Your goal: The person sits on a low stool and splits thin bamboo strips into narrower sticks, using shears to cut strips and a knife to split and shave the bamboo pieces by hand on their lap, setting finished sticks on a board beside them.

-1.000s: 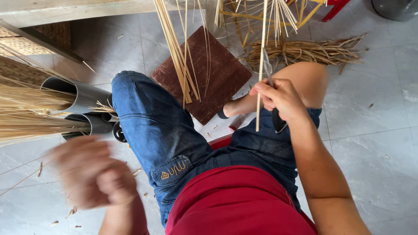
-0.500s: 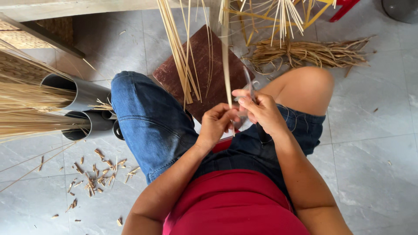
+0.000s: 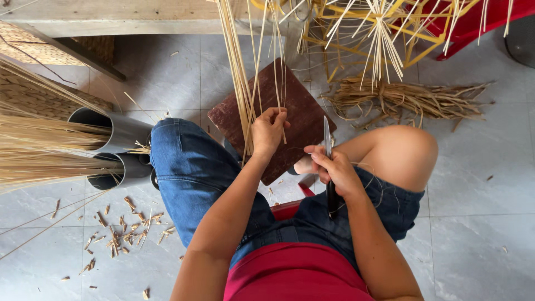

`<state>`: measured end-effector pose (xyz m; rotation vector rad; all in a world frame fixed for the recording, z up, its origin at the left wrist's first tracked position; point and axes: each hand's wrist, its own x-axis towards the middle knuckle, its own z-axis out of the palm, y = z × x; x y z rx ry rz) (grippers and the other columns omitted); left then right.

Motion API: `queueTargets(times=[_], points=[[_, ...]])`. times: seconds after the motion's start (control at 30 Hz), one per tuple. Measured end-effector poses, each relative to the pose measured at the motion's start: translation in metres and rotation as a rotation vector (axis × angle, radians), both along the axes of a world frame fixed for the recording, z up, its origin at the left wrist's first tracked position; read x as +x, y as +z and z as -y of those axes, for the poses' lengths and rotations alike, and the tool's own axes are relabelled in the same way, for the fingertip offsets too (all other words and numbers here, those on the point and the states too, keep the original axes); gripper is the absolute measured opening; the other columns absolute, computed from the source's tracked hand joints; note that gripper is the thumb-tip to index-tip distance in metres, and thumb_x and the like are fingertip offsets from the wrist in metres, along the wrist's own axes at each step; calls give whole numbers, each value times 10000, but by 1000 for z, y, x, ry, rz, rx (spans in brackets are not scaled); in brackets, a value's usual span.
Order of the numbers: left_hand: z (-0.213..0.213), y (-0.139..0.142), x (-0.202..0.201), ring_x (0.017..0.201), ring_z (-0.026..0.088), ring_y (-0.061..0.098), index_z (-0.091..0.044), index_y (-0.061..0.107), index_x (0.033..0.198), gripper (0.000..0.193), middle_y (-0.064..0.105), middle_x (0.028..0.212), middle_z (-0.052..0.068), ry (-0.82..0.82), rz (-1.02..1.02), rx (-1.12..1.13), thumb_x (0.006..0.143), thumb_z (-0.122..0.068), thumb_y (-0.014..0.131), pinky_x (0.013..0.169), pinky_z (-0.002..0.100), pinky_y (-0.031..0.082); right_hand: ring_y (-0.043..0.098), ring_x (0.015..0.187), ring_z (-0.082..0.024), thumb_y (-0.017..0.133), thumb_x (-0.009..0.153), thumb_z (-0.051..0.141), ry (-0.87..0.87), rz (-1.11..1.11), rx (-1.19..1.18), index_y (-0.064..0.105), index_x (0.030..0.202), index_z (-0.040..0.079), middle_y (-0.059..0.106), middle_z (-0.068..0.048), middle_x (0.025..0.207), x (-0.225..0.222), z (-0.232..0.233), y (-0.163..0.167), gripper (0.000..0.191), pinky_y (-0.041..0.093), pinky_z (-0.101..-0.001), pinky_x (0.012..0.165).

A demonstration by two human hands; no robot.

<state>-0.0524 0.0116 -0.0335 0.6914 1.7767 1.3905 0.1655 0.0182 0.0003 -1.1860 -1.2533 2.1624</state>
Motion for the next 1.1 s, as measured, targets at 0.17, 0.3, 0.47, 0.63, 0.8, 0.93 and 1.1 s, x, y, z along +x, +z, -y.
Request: queueTargets(times=[0.17,0.3,0.47,0.63,0.8,0.93,1.1], points=[[-6,-28,2,596,90,678,-58,755,1056,180,747,725,48,31,-86,-84,944,-182,687,543,275,516,392,476,-37,637,959,202,-18,22,-44,648,1276,-18,572,9,746,-1,-2,-4,386,324,-216,435],[-4,-42,6,669,158,716,-66,764,1028,187,755,745,68,40,-175,-198,908,-201,716,646,325,547,395,481,-38,632,968,195,-9,8,-24,650,1275,-19,572,1,753,-2,-3,-6,375,325,-215,438],[3,-44,6,816,271,721,-33,732,1074,254,725,909,148,61,-406,-147,890,-205,763,743,390,561,402,484,-39,630,969,195,0,9,-29,647,1282,-17,577,0,756,-4,-4,-5,378,335,-210,446],[-11,-38,-16,939,309,694,-50,640,1230,360,647,1078,160,173,-546,17,906,-172,738,825,419,570,411,488,-44,629,971,189,-5,17,-49,633,1313,-13,584,-13,750,-6,-5,-8,398,347,-216,445],[-41,-39,-63,904,373,688,-101,637,1182,305,618,1099,153,217,-654,-259,907,-213,711,769,490,553,426,493,-47,635,968,190,0,16,-62,619,1340,-12,587,-15,753,-5,-6,-14,425,356,-216,445],[-44,-45,-75,890,403,682,-109,651,1080,273,622,1068,134,172,-691,-350,895,-297,721,765,515,548,429,491,-49,640,968,197,-2,9,-58,619,1337,-19,591,-14,756,-6,-6,-16,428,352,-214,439],[-43,-36,-74,874,385,691,-118,710,914,242,661,1016,124,169,-684,-385,893,-358,730,775,505,548,440,499,-52,637,969,194,3,17,-42,623,1332,-20,592,-11,757,-6,-6,-17,422,363,-217,443]])
